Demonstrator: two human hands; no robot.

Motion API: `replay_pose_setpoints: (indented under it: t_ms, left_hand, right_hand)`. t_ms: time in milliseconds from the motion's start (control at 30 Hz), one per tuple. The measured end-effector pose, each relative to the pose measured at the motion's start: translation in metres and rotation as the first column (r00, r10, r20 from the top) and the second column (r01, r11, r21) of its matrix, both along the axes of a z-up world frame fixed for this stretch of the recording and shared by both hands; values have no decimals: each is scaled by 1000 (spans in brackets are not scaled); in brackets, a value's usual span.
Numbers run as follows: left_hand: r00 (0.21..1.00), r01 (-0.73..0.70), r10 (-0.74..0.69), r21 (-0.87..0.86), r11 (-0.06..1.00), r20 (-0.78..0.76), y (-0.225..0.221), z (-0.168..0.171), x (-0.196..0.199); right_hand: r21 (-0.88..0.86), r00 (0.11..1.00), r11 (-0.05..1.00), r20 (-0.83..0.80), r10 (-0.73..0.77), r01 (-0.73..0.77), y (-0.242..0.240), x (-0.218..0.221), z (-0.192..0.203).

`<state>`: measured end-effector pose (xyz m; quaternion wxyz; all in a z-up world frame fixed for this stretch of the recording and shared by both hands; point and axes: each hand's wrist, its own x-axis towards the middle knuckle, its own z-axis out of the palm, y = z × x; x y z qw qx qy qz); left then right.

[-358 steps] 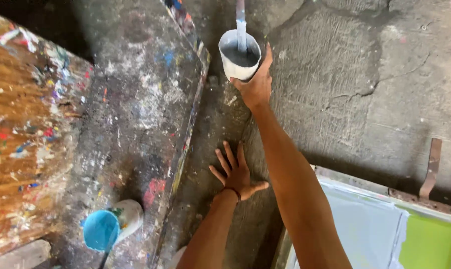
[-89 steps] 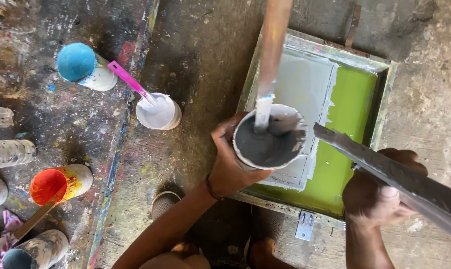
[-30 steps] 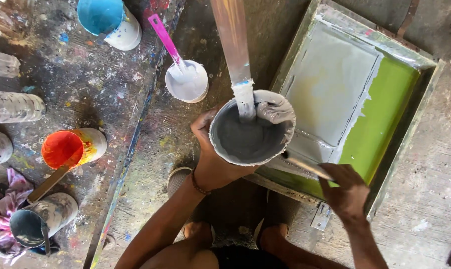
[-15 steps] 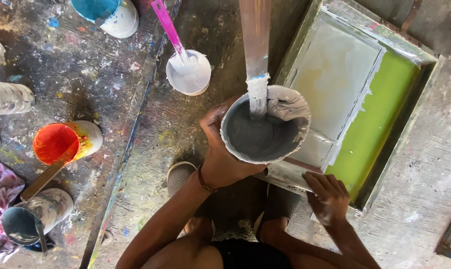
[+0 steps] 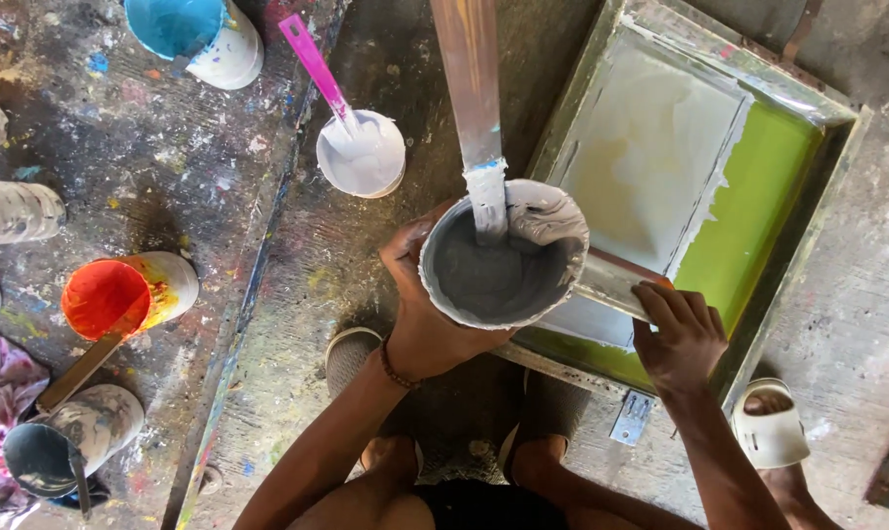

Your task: Preparing ink and applying it to a screen printing frame using a squeegee

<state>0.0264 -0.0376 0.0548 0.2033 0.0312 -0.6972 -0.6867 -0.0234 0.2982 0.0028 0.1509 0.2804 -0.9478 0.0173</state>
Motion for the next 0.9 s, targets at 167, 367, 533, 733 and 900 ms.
replay_pose_setpoints:
  t_ms: [167,367,533,733,900]
  left_hand:
    - [1000,3,-3,18,1000,16,-2,-1,1]
    - [1000,11,-11,32,999,0,-4,4,-1]
    - [999,35,-34,49,998,-19,-3,1,-1]
    - [998,53,-52,51,997,-22,-1,5,-2]
    - [999,41,-41,42,998,3,-3,5,-3]
  right_hand:
    - [-41,999,999,43,-4,6,2,-8,-30]
    - [-49,998,998,48,44,-42,9,-4,-38]
    - [-80,988,997,151,19,-7,-2,14,-23]
    - [-85,923,996,384,32,1,9,-1,3]
    - [-51,755,992,653,-53,114,32,-40,23]
